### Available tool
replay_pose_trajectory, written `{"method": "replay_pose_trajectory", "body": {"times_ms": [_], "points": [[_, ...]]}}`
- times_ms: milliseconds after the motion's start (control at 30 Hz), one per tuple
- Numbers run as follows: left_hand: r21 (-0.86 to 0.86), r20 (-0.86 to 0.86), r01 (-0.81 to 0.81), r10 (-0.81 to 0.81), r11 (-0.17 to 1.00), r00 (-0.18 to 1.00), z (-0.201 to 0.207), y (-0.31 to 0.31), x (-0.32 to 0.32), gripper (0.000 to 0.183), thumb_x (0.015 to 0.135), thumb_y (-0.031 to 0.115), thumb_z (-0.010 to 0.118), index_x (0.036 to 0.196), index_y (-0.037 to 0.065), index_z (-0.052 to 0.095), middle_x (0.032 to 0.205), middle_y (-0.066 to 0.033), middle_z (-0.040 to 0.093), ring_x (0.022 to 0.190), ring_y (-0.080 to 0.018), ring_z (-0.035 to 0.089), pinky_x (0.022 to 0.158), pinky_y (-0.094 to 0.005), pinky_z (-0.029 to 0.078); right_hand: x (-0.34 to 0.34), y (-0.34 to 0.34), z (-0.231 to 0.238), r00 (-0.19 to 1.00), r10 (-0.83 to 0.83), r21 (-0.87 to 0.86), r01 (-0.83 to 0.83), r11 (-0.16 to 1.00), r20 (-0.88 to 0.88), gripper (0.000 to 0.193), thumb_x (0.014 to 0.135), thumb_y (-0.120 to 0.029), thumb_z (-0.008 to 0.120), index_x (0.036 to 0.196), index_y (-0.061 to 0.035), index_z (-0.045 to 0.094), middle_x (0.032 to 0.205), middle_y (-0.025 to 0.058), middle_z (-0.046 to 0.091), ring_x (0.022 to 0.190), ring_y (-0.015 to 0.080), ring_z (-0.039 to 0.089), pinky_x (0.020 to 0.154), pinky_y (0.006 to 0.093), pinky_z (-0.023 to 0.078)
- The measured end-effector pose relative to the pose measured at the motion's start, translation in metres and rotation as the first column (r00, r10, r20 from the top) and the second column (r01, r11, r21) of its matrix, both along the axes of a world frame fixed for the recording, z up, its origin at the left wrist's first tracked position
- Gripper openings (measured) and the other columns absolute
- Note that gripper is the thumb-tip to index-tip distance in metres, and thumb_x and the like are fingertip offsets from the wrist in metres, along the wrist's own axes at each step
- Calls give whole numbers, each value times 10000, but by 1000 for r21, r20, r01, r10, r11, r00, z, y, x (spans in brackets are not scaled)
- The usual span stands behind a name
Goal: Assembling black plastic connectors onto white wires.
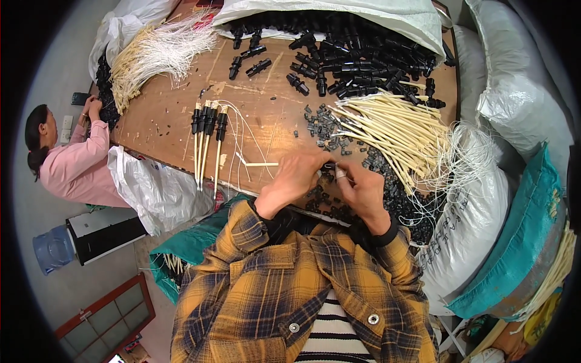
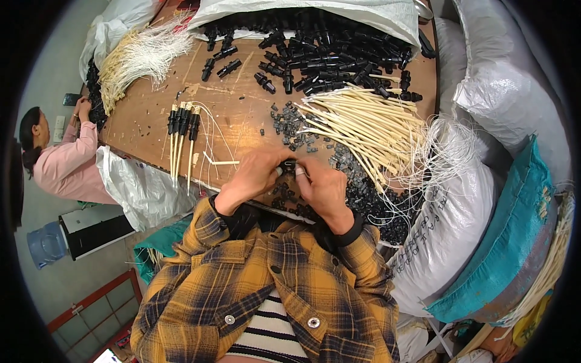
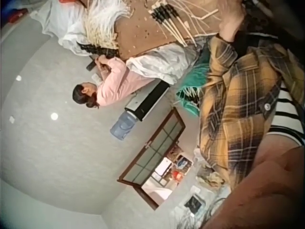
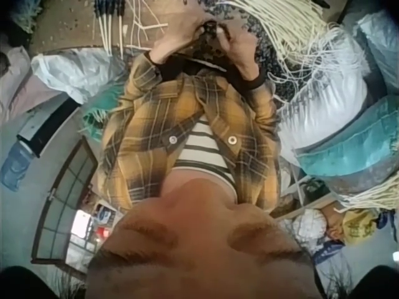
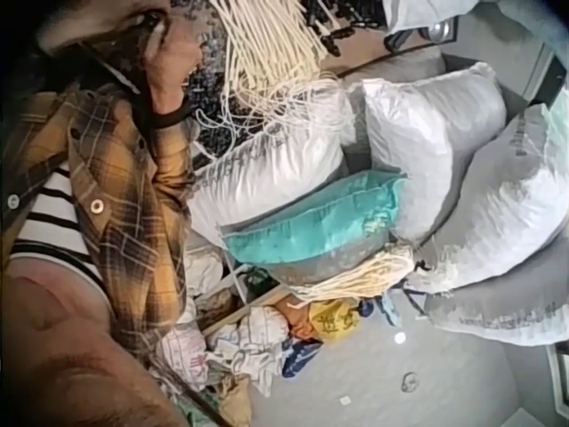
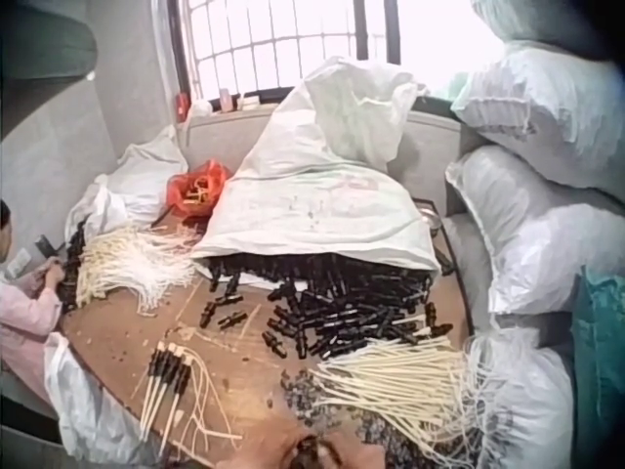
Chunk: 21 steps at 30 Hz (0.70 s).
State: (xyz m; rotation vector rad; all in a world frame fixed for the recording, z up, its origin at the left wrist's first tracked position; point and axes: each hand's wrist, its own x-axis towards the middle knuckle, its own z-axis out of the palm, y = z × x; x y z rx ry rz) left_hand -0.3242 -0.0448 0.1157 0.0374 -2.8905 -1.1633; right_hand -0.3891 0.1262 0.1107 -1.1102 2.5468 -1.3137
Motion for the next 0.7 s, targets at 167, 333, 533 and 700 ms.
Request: {"method": "replay_pose_trajectory", "body": {"times_ms": [167, 333, 533, 700], "points": [[145, 89, 49, -63, 988, 994, 14, -1, -4, 430, 693, -65, 531, 1091, 74, 619, 937, -160, 651, 926, -365, 611, 769, -428, 478, -1, 1, 7, 984, 177, 17, -177, 984, 16, 252, 831, -62, 617, 1083, -69, 617, 830, 160, 657, 698, 350, 647, 585, 379, 514], [289, -248, 48, 27, 956, 968, 12, -9, -3, 305, 650, -53, 698, 936, 46, 659, 848, -55, 636, 858, -247, 602, 737, -332, 477, -5, -1, 7, 988, 155, 96, -152, 984, -26, 285, 854, -49, 605, 1136, -83, 604, 876, 144, 663, 735, 346, 654, 617, 384, 519], [251, -516, 154, -2, 956, 857, 1, -9, 8, 247, 655, -16, 708, 879, 85, 683, 863, -43, 656, 775, -228, 619, 676, -331, 498, -1, 2, 9, 969, 211, -135, -194, 972, 127, 240, 866, -88, 637, 1105, -67, 656, 849, 151, 674, 714, 309, 669, 622, 336, 519], [228, -397, -45, 135, 973, 908, -23, -27, 1, 201, 703, -11, 691, 893, 56, 684, 855, -67, 659, 786, -226, 636, 680, -327, 515, 0, 3, -2, 935, 26, -109, 13, 994, 353, 167, 866, -117, 618, 999, -55, 700, 706, 124, 655, 571, 212, 624, 551, 297, 480]]}}
